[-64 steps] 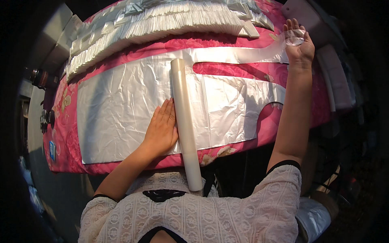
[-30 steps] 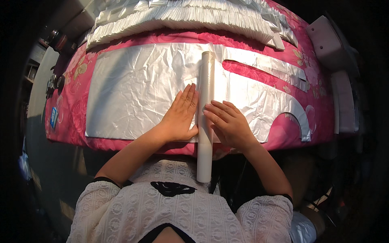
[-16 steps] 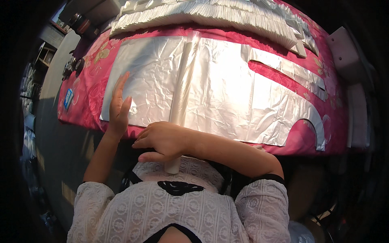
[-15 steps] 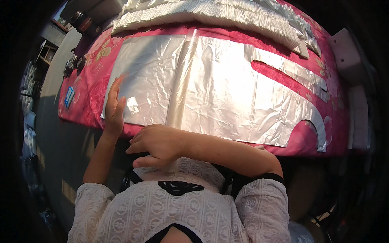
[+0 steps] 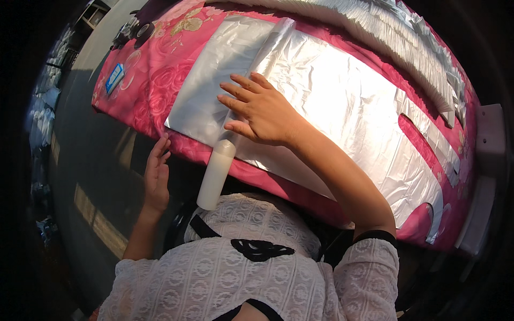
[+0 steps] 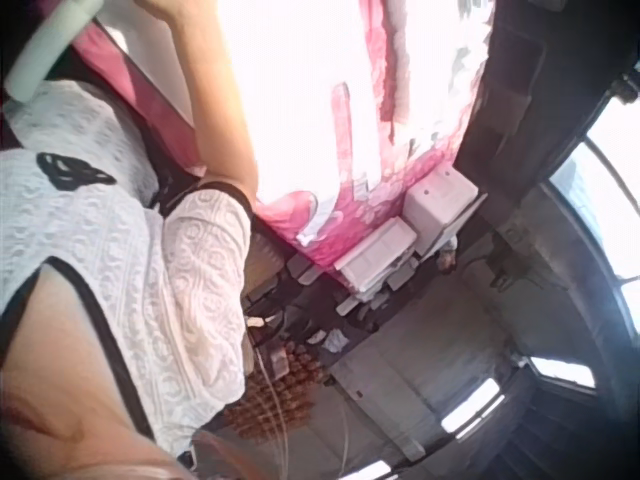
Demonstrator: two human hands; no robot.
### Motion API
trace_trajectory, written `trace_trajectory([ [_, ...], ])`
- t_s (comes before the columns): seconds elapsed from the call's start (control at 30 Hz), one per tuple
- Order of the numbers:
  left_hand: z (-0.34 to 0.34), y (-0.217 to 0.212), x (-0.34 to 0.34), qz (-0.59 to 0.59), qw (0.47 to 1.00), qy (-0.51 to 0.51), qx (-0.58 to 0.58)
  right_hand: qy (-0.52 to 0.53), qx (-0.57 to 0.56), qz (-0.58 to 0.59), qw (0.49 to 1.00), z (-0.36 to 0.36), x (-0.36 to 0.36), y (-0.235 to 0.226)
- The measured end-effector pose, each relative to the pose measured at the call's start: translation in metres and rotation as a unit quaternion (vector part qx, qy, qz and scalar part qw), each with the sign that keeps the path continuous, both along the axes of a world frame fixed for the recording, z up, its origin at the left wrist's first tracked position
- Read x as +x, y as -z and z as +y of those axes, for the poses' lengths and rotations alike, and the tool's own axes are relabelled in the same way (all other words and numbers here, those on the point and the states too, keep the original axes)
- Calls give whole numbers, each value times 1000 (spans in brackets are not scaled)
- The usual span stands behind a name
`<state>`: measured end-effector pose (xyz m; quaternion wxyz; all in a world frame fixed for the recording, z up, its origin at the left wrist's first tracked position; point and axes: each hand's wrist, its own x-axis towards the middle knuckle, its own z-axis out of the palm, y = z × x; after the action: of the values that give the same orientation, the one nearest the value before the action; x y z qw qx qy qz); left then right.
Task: The person repeatedly unrolls a silver sheet from a roll, folds it into a small rectangle, and places it on a growing stack on a pink tablecloth. The process is repeated multiple times throughout the clip.
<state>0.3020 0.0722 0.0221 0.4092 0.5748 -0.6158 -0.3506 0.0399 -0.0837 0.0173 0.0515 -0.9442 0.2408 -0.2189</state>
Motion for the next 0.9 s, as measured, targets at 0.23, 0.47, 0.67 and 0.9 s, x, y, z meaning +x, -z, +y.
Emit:
trace_trajectory([
  [0.23, -12, -3, -2, -259, 957, 52, -119, -12, -15, -20, 1000, -18, 58, 6],
  [0.47, -41, -3, -7, -360, 877, 220, -231, 14, 67, 19, 997, 18, -19, -7],
  [0.67, -49, 7, -8, -361, 842, 284, -283, 66, 117, -2, 991, 50, -68, -7],
  [0.9, -45, 11, -16, -324, 847, 290, -307, 93, 115, -23, 989, 60, -71, -8],
])
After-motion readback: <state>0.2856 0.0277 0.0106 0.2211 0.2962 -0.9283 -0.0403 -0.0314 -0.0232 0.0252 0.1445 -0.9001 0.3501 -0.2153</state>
